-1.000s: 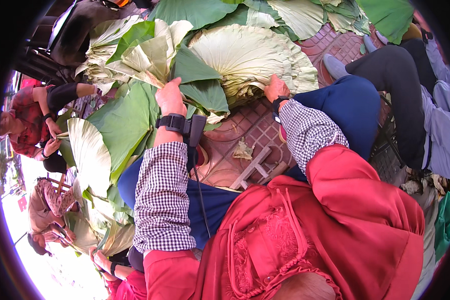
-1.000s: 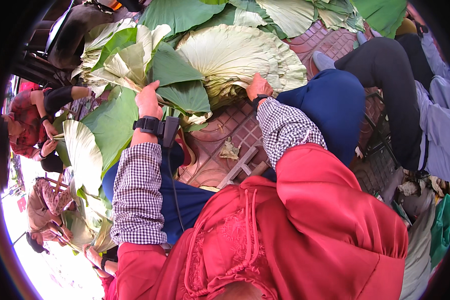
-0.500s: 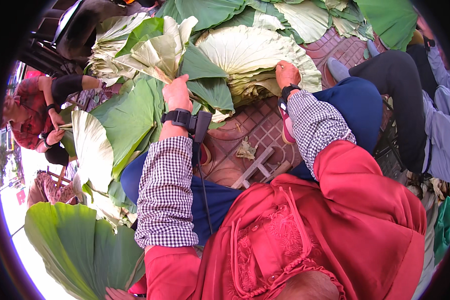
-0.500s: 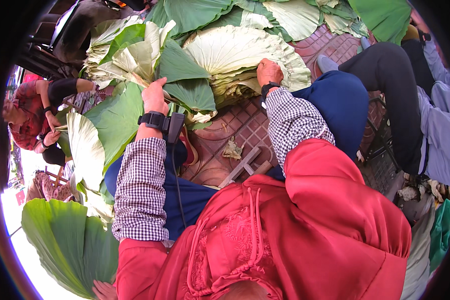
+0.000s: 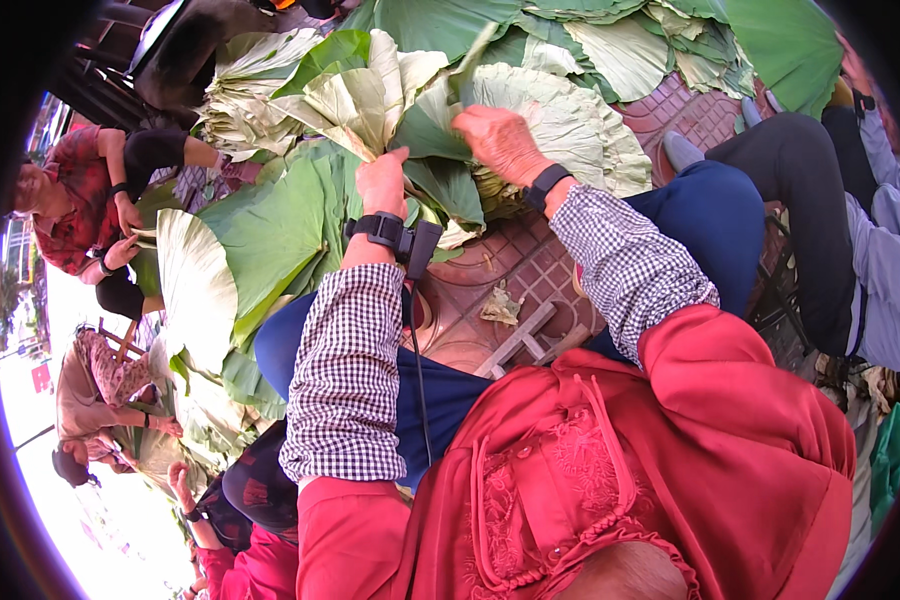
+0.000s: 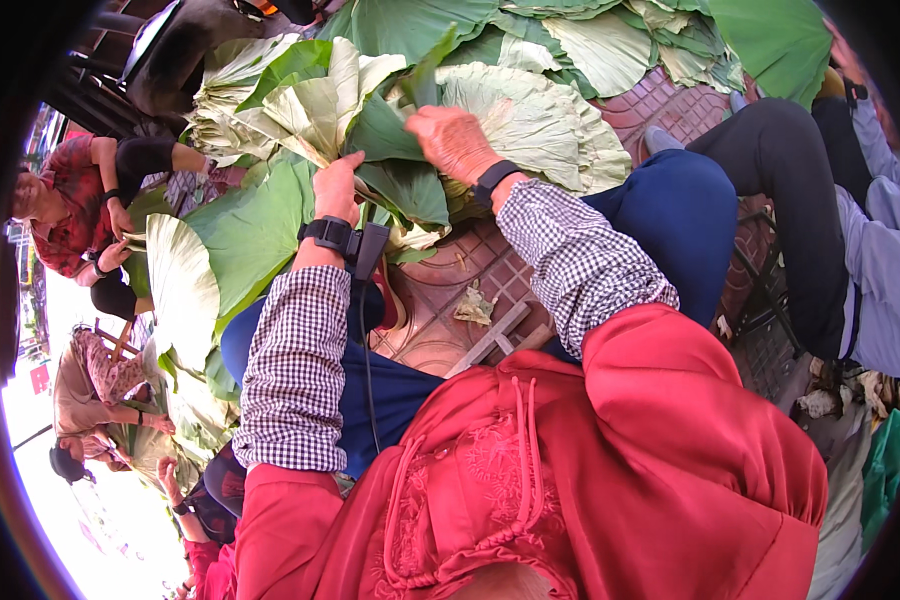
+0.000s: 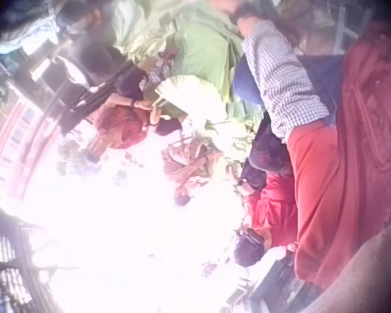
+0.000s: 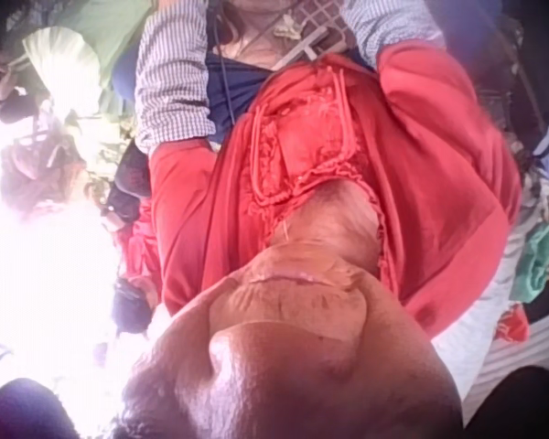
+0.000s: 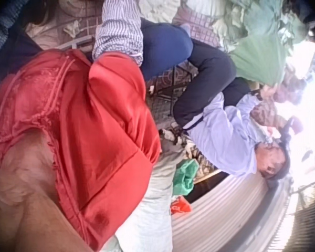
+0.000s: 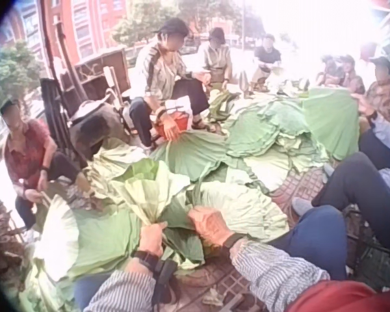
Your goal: The person picks up and folds large green leaves one at a time by hand while sitting on the ground with other people.
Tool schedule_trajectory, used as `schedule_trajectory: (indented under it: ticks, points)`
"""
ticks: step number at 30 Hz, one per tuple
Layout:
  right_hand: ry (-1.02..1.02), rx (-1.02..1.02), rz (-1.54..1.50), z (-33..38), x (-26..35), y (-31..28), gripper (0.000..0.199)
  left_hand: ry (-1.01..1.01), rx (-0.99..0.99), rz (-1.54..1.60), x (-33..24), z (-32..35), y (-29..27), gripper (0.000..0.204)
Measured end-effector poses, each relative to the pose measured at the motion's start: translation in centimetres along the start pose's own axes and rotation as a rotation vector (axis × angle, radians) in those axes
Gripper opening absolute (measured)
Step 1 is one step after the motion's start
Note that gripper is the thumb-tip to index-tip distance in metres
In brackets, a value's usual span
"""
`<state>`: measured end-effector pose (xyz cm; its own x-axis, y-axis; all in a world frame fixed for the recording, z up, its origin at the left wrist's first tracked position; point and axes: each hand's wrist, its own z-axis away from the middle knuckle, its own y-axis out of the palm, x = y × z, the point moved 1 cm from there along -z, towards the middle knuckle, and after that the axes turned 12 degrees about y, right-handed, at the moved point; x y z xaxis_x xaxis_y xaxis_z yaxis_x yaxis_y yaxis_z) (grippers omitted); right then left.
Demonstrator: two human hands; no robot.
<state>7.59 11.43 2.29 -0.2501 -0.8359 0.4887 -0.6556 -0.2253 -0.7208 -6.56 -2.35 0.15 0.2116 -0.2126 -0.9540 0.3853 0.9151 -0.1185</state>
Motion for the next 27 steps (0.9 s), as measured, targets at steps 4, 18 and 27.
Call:
schedule_trajectory:
  ticks: [4, 18, 27]
  points:
    - [0.019, 0.110, -0.131, 2.0, 3.4, 1.6, 0.009, -0.069, 0.160, 0.134, -3.6, 4.0, 1.7, 0.041]
    - [0.969, 0.010, -0.238, 4.5, -6.4, 1.2, 0.025, -0.017, -0.030, -0.133, -0.2, 1.1, 1.3, 0.034]
    - [1.298, 0.265, 0.219, 11.5, -14.0, -0.1, 0.042, -0.017, -0.056, 0.020, 0.0, 1.1, 0.8, 0.031]
